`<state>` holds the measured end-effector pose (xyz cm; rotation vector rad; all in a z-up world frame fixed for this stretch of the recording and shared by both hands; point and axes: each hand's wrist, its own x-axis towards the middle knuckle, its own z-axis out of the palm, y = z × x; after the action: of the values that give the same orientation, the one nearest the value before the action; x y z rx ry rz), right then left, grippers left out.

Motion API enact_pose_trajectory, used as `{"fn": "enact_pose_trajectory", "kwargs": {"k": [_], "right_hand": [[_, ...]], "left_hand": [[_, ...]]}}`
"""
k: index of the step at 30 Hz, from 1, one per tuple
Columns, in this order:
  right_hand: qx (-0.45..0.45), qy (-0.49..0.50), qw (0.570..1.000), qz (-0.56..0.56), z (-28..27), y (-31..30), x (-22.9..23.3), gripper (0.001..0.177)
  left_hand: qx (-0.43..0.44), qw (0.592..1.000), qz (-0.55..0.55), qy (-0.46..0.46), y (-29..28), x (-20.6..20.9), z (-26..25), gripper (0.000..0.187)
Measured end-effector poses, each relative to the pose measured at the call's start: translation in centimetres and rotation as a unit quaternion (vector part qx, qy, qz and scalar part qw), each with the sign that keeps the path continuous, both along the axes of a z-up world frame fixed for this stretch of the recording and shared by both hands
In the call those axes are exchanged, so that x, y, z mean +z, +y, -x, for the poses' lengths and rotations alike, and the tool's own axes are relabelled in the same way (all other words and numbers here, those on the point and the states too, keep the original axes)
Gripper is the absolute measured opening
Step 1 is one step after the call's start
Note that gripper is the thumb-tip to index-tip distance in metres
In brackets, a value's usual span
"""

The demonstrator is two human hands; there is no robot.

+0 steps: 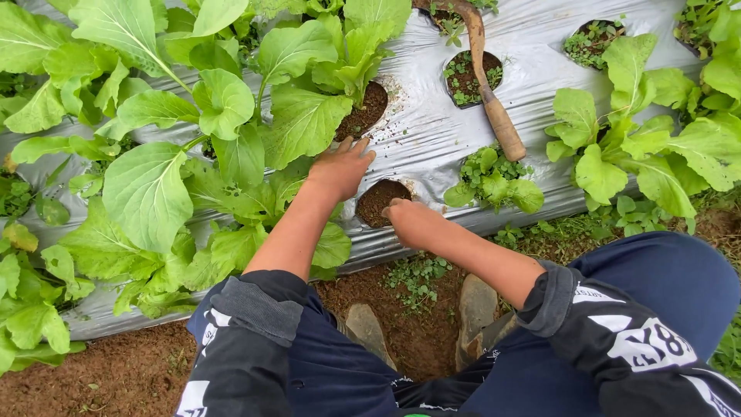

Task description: The person kneels in a garden bed and removes small weeds by hand from around the base of leafy green plants. A small hand hoe is visible on the plastic mulch but is not used during the clip.

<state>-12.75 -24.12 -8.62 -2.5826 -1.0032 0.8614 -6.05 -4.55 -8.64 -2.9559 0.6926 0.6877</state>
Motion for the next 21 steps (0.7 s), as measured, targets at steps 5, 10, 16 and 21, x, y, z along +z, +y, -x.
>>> {"fn": "enact_pose_trajectory", "kwargs": {"k": [5, 10, 16, 21], "right_hand": [[-0.077, -0.108, 0.991, 0.029, -5.5, -5.2, 5.6, 0.034], [-0.161, -0.032, 0.978, 0.126, -8.7, -11.1, 11.4, 0.025], [-0.206, -0.127, 0.959, 0.148, -14.0, -14.5, 9.7, 0.029], [-0.250, -0.149, 0.944, 0.158, -19.1, -16.3, 2.5, 0.041]], "left_hand": [[-0.033, 0.996, -0.028, -0.077, -1.8, -0.5, -1.0, 0.064], [-0.044, 0.997, -0.045, -0.038, -3.3, 1.1, -1.3, 0.071], [-0.029, 0.999, -0.034, -0.018, -3.9, -0.5, -3.1, 0.070], [-0.030, 0.999, -0.021, -0.028, -5.2, 1.7, -3.9, 0.071]]}}
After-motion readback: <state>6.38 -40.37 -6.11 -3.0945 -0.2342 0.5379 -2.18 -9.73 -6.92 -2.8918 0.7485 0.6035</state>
